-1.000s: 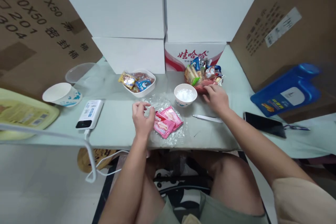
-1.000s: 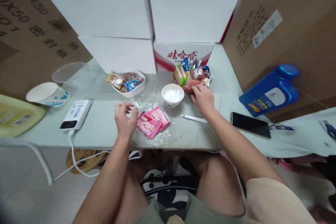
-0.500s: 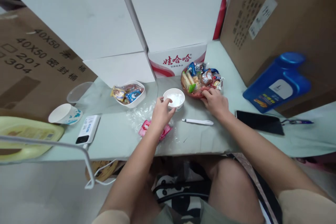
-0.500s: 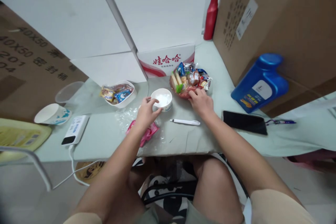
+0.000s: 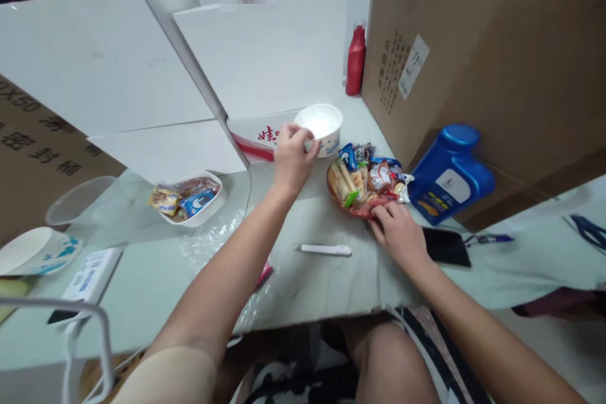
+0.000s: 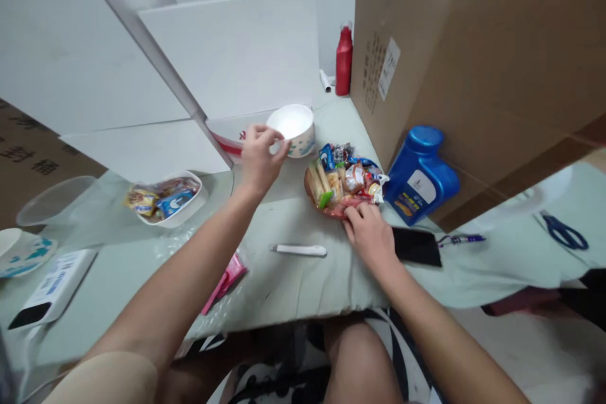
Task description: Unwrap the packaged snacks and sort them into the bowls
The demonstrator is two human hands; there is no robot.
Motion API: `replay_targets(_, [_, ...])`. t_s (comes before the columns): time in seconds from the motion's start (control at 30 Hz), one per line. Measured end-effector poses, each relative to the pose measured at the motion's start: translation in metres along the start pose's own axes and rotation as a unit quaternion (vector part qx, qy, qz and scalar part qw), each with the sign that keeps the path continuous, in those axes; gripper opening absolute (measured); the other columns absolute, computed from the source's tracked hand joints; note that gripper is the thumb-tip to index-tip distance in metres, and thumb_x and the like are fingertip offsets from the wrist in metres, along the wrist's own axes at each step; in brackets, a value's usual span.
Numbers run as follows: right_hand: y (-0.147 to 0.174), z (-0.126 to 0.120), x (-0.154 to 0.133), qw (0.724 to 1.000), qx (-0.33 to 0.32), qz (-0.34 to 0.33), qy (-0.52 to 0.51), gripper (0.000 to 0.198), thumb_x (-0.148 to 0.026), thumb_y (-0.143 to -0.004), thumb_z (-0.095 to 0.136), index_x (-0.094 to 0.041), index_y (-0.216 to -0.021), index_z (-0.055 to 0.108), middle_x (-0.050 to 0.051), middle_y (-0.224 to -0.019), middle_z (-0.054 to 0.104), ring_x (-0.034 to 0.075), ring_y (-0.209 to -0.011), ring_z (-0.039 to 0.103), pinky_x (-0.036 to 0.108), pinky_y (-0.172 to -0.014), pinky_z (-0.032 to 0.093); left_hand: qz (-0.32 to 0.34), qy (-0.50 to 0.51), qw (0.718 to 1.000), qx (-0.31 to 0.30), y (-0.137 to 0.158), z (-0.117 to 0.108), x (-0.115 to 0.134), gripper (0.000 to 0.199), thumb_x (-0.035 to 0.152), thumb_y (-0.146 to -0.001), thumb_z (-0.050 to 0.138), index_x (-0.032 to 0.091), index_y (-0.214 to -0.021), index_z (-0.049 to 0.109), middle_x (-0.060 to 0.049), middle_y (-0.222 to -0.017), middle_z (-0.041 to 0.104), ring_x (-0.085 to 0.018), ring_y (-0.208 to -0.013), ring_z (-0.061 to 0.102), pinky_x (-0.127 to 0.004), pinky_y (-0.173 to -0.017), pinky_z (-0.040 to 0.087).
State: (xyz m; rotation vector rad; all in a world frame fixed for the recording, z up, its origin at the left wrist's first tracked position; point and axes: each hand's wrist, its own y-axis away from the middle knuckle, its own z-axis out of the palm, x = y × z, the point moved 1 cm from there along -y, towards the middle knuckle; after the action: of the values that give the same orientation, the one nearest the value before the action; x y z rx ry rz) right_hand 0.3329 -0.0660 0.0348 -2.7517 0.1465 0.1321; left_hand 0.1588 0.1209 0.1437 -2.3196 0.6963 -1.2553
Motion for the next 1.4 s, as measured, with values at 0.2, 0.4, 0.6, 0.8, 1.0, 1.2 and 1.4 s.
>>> replay_targets(0.2, [0.003, 0.005, 0.007, 0.999, 0.033, -0.034, -0.001, 0.010, -0.027, -0.096, 0.057, -0.022, -0.094, 0.066, 0.007, -0.093, 0.062, 0.023, -0.092, 0.056, 0.029, -0.063, 0.042, 0.088, 0.032, 0.991, -0.092, -0.067, 0.099, 0.029, 0.008, 0.013, -0.080, 0.071, 0.018, -0.079, 0.064, -0.011, -0.111, 0.054, -0.028, -0.113, 0.052, -0.045, -0.105, 0.040])
replay_targets(0.4, [0.003, 0.001, 0.011, 0.998, 0.025, -0.052, -0.002, 0.013, -0.026, -0.097, 0.054, -0.023, -0.092, 0.066, 0.008, -0.090, 0.061, 0.023, -0.089, 0.056, 0.031, -0.066, 0.043, 0.034, -0.084, 0.969, -0.230, -0.117, 0.168, -0.006, 0.012, 0.011, -0.074, 0.075, 0.015, -0.068, 0.066, -0.013, -0.092, 0.063, -0.033, -0.110, 0.059, -0.049, -0.105, 0.041])
replay_targets(0.6, [0.003, 0.002, 0.014, 0.998, 0.034, -0.060, -0.009, 0.015, -0.026, -0.098, 0.052, -0.024, -0.091, 0.065, 0.007, -0.089, 0.062, 0.022, -0.087, 0.055, 0.031, -0.067, 0.041, -0.027, -0.083, 0.956, -0.280, -0.130, 0.180, -0.028, 0.021, 0.013, -0.058, 0.085, 0.015, -0.063, 0.065, -0.009, -0.075, 0.066, -0.030, -0.092, 0.065, -0.045, -0.093, 0.048])
replay_targets(0.8, [-0.008, 0.001, 0.004, 0.999, -0.010, -0.006, 0.039, 0.007, -0.027, -0.095, 0.059, -0.023, -0.095, 0.064, 0.007, -0.093, 0.060, 0.023, -0.091, 0.053, 0.029, -0.059, 0.035, -0.087, 0.085, 0.983, -0.134, -0.069, 0.100, -0.006, 0.015, 0.022, -0.087, 0.053, 0.017, -0.075, 0.062, -0.005, -0.072, 0.066, -0.018, -0.072, 0.062, -0.033, -0.078, 0.049])
replay_targets(1.0, [-0.048, 0.009, -0.002, 0.989, -0.047, 0.113, 0.081, 0.020, -0.028, -0.095, 0.054, -0.018, -0.111, 0.062, 0.015, -0.113, 0.059, 0.029, -0.105, 0.053, 0.033, -0.069, 0.040, -0.169, 0.243, 0.953, -0.060, 0.071, -0.006, 0.018, 0.021, 0.031, -0.084, 0.055, 0.019, -0.067, 0.055, 0.002, -0.058, 0.056, -0.011, -0.058, 0.050, -0.023, -0.059, 0.041])
replay_targets(1.2, [-0.059, 0.021, -0.021, 0.984, -0.067, 0.164, -0.003, 0.032, -0.035, -0.096, 0.048, -0.017, -0.122, 0.056, 0.015, -0.107, 0.059, 0.029, -0.101, 0.057, 0.038, -0.086, 0.043, -0.225, 0.194, 0.937, -0.182, 0.184, -0.063, 0.015, 0.030, 0.036, -0.089, 0.052, 0.018, -0.065, 0.055, 0.002, -0.059, 0.055, -0.012, -0.059, 0.052, -0.024, -0.060, 0.042])
replay_targets(1.4, [-0.095, 0.034, -0.017, 0.956, -0.176, 0.234, -0.014, 0.044, -0.047, -0.096, 0.043, -0.026, -0.134, 0.050, 0.018, -0.117, 0.059, 0.033, -0.107, 0.063, 0.043, -0.087, 0.047, -0.207, 0.158, 0.942, -0.213, 0.219, -0.096, 0.000, 0.032, 0.035, -0.092, 0.049, 0.018, -0.066, 0.056, 0.000, -0.059, 0.059, -0.013, -0.059, 0.056, -0.024, -0.060, 0.043])
